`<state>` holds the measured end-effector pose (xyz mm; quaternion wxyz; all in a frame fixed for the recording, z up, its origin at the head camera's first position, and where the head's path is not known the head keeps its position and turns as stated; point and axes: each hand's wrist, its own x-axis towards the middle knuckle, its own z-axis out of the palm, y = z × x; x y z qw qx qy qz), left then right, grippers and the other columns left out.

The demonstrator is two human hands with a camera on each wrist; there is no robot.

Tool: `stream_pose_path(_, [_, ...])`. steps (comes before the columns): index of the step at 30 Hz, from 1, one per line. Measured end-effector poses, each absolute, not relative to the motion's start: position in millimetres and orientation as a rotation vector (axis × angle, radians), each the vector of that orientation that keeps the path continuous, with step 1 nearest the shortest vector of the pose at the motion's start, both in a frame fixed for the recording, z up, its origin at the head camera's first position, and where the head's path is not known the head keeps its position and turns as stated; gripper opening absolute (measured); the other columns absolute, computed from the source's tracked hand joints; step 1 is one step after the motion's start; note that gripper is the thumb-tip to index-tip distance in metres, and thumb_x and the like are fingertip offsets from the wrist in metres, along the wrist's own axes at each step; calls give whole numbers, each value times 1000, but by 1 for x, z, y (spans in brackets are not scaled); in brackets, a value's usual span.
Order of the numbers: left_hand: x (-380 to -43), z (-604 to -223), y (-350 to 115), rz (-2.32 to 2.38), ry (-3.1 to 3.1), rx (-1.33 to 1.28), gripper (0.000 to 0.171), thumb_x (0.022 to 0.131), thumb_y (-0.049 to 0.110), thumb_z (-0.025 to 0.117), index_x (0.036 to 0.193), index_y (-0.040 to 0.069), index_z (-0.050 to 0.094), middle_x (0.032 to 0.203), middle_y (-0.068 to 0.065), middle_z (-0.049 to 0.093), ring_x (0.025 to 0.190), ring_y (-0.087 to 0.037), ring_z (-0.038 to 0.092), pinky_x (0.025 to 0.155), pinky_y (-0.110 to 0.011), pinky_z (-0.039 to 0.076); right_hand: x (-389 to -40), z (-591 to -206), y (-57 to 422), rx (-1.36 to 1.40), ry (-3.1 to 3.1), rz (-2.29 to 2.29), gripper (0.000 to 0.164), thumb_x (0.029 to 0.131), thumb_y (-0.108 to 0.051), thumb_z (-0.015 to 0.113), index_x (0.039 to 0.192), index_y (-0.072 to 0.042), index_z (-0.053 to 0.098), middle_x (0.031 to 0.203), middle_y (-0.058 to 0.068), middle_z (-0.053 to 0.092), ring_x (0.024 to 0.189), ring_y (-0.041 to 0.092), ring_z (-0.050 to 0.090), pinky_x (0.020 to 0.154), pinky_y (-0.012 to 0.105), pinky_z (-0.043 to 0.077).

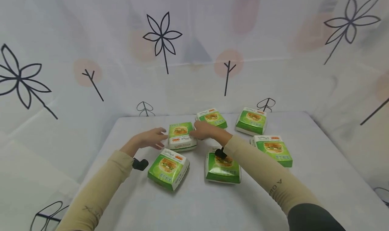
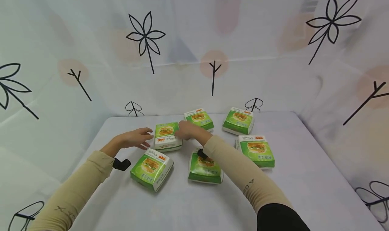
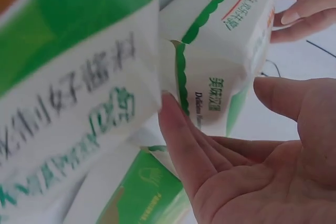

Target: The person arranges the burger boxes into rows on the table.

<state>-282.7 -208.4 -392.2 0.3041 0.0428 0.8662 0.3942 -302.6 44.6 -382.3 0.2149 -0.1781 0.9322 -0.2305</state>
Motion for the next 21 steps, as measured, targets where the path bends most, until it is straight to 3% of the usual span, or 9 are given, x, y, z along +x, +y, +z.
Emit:
stream_pose_path(10, [-296, -399, -204, 1013, 2269, 148, 60, 99, 31, 47, 147, 6, 22, 143, -23, 34, 108, -31, 58, 88, -40, 51, -291, -388, 36, -481, 2502, -739, 28, 96, -26, 51, 97, 2, 58, 85, 14, 64, 80, 31, 68, 72, 40, 56])
stream_pose_path(15, [-300, -401, -202, 1033, 2253, 158, 62, 98, 29, 48, 148, 4, 20, 142, -22, 36, 109, -30, 57, 88, -39, 51, -286, -388, 33, -486, 2501, -750, 31, 97, -25, 50, 101, 4, 58, 86, 18, 65, 79, 32, 68, 71, 41, 56])
stream_pose_path(21, [-300, -400, -199, 1087, 2223, 154, 61, 99, 26, 46, 148, 4, 17, 144, -24, 31, 111, -32, 56, 88, -39, 51, -289, -389, 35, -457, 2496, -779, 31, 96, -26, 52, 104, 3, 59, 85, 13, 67, 80, 29, 68, 72, 39, 56])
